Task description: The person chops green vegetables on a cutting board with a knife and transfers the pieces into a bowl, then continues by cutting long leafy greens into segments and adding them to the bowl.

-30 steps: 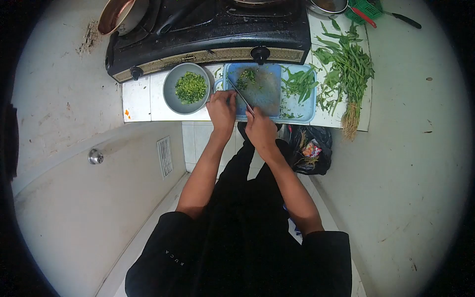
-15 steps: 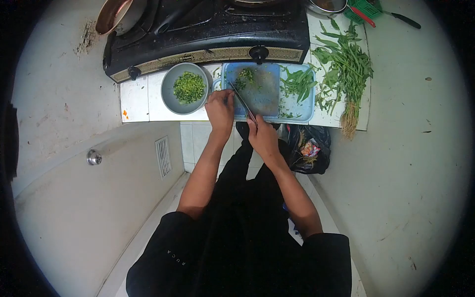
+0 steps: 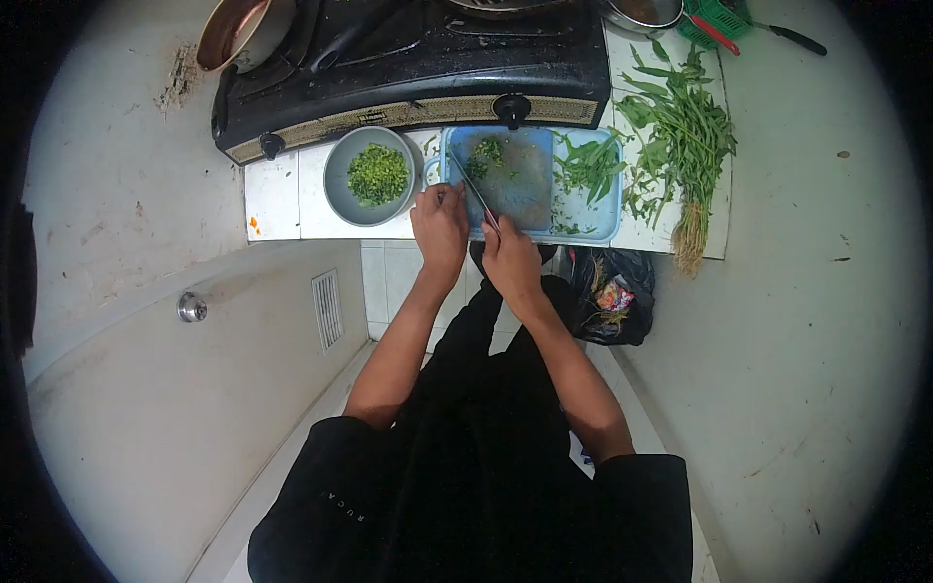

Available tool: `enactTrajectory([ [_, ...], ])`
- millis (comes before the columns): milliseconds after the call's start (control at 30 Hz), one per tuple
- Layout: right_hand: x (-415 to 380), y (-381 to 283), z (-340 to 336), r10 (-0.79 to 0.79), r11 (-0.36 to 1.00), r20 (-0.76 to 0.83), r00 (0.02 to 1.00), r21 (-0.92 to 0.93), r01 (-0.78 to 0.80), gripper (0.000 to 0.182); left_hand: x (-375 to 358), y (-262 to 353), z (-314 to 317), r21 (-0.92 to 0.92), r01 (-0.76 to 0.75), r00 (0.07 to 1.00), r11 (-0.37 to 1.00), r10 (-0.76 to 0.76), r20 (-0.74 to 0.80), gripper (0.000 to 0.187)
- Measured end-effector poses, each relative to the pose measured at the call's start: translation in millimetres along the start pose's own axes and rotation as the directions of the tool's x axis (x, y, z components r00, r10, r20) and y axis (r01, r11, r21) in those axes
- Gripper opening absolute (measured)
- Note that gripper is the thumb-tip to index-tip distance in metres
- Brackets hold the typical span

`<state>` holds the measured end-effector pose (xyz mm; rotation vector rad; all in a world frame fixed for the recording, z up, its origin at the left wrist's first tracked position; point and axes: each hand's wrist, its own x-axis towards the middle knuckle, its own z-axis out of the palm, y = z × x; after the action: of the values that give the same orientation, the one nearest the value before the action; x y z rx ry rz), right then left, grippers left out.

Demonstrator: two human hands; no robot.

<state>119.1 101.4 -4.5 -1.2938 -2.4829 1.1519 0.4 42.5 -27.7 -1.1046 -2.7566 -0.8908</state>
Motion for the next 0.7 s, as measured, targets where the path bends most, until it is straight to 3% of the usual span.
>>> enactTrajectory([
  [167, -16, 10, 1, -0.006, 0.998, 0.002, 1.0, 0.064, 0.005, 0.022, -3, 2, -4, -0.017, -0.014, 0.999, 1.0, 0.013, -0.03, 0.021],
  [467, 3, -4, 6, -0.005, 0.995, -0.032, 0.999, -0.096, 0.002, 0.024, 5, -2, 2, -0.114, 0.024, 0.999, 0.993, -0.028, -0.035, 0.016],
  [567, 10, -10, 6, -0.017, 0.998, -0.016, 1.0, -0.057, 0.016, 0.024, 9, -4, 1, -0.168, 0.117, 0.993, 0.979, -0.115, 0.019, 0.01],
  [633, 7, -4, 6, -0.008, 1.0, 0.015, 1.0, 0.023, 0.008, 0.025, 10, -3, 0, -0.324, 0.197, 0.979, 0.925, -0.202, 0.019, 0.008],
  [700, 2, 2, 5, -0.002, 0.997, 0.019, 1.0, 0.081, 0.0, 0.025, 10, -2, 0, -0.329, 0.225, 0.973, 0.917, -0.228, 0.029, 0.01],
])
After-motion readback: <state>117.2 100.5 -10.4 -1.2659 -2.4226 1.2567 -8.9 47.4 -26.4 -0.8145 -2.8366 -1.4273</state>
